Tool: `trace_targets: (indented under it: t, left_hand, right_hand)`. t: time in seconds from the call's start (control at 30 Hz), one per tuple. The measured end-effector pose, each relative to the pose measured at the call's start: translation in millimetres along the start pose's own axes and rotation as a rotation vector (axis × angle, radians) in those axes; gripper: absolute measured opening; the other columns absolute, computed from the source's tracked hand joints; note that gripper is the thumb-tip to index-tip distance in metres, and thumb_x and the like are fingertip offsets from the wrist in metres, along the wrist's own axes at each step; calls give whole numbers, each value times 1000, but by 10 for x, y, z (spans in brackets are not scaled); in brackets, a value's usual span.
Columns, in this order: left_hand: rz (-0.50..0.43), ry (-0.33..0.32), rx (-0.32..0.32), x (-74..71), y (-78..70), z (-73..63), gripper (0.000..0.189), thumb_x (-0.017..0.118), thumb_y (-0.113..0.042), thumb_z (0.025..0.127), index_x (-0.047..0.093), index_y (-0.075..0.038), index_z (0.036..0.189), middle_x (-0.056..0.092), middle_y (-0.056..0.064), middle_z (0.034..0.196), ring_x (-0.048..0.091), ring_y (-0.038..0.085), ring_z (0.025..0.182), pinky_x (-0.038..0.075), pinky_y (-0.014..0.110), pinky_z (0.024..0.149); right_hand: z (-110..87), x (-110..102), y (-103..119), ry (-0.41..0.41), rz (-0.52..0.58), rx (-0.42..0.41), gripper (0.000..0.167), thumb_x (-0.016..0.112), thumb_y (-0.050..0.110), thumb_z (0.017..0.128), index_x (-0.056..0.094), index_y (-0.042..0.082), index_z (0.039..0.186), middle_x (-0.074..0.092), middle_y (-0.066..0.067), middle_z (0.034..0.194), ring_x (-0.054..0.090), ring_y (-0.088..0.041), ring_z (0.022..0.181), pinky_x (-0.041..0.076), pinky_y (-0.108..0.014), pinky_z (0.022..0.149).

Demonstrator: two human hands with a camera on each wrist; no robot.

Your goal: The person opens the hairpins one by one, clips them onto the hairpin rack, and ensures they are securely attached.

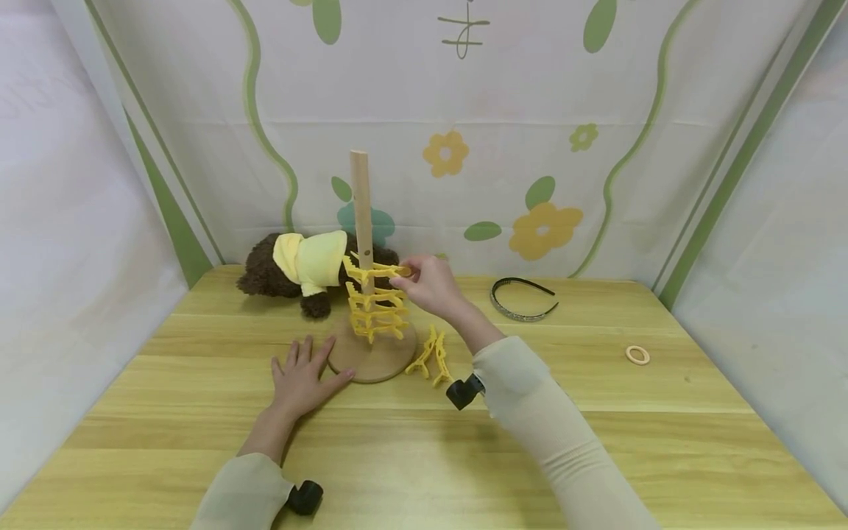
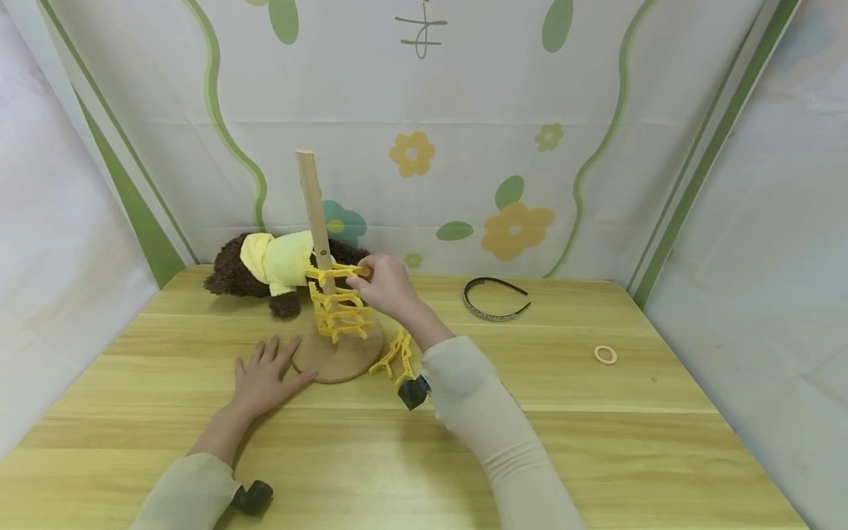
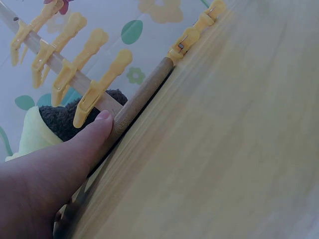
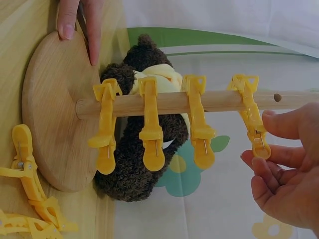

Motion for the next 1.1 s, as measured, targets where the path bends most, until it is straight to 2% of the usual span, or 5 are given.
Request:
trace_targets:
  t: [0.23,0.47,0.63,0.73,1.1]
  left_hand:
    - [-1,0,3,3,4,2,83,41,-68,74,28,-15,137,16,26,137,6,44,123,-5,66,85]
    - [7,0,1,6,15,-6,83,41,-68,74,28,-15,137,16,26,136,7,44,123,-5,66,85]
    - [2,-3,2,2,11,-19,83,42,-67,74,28,-15,136,17,26,136,7,45,122,-4,66,85]
    - [1,-3,1,5,6,-23,83,42,-67,74,28,-15,136,17,26,136,7,44,123,-4,66,85]
    - [0,-1,-7,38,38,-12,84,41,-69,73,27,-16,137,16,26,137,6,44,123,-6,66,85]
  right_hand:
    - [8,11,-13,-1,2,-4,37,62,22,81,57,1,110,59,-7,97,51,-16,76,43,-28,64]
    - [-59,-29,-27,28,50,-50,44,61,27,81,52,3,117,54,-8,109,50,-20,90,43,-30,72]
    - [-196,-147,-61,14,92,-95,47,61,28,81,49,6,120,53,-8,111,49,-20,93,42,-33,76]
    - [-307,-202,-128,6,106,-93,48,61,28,81,49,6,121,51,-7,113,48,-20,94,42,-35,75]
    - [-713,-177,-568,-31,140,-82,45,63,26,80,52,1,116,53,-11,108,49,-26,91,41,-38,73]
Point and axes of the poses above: each hand's wrist, its own z-axis towards the middle knuckle, its own x-axis out of the palm, y = z × x, the point moved 8 cm from there along z, towards the middle knuckle
